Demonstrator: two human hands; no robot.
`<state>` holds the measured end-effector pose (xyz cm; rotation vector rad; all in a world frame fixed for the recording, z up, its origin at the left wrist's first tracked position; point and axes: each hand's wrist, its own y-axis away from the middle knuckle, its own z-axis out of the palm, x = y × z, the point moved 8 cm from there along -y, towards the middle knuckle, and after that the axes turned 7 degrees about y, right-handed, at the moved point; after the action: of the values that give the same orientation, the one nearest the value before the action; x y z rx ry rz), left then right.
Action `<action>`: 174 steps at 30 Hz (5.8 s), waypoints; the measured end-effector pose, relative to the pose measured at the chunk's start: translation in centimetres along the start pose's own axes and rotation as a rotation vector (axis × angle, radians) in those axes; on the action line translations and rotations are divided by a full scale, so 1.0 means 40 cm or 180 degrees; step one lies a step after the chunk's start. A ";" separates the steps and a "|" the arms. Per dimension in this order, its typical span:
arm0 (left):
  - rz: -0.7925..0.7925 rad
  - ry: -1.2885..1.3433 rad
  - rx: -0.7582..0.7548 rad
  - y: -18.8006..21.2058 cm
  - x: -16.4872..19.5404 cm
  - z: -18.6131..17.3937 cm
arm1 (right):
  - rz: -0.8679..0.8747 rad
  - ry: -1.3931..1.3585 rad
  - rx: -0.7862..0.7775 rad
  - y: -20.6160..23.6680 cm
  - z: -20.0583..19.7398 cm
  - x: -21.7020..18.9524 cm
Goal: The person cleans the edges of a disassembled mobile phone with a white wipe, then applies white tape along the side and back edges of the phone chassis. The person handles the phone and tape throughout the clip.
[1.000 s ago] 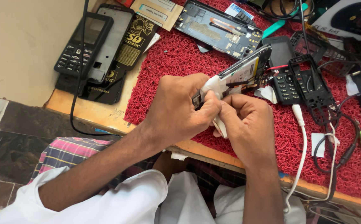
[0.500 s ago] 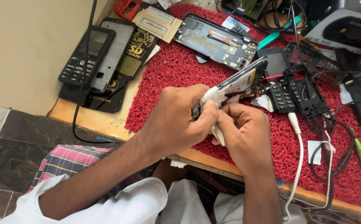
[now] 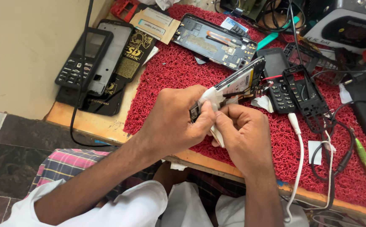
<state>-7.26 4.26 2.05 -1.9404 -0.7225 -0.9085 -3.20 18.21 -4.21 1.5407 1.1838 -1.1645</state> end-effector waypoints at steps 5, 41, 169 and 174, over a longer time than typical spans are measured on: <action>-0.0007 -0.0023 -0.0004 -0.001 0.000 -0.001 | 0.0005 0.0025 -0.0002 0.001 0.002 -0.008; -0.0037 0.0030 -0.0009 0.004 -0.006 0.000 | 0.0534 0.0165 -0.0207 -0.012 -0.004 0.002; -0.0049 -0.0054 -0.0033 0.002 -0.011 -0.001 | 0.0502 0.0563 -0.0218 -0.011 -0.004 -0.009; -0.0086 -0.0041 -0.0060 0.027 -0.050 0.007 | 0.0494 0.0516 -0.0205 -0.010 -0.005 -0.008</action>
<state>-7.49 3.73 -0.16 -1.9589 -0.7519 -0.9230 -3.61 18.41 -3.87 1.6708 1.1719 -0.9057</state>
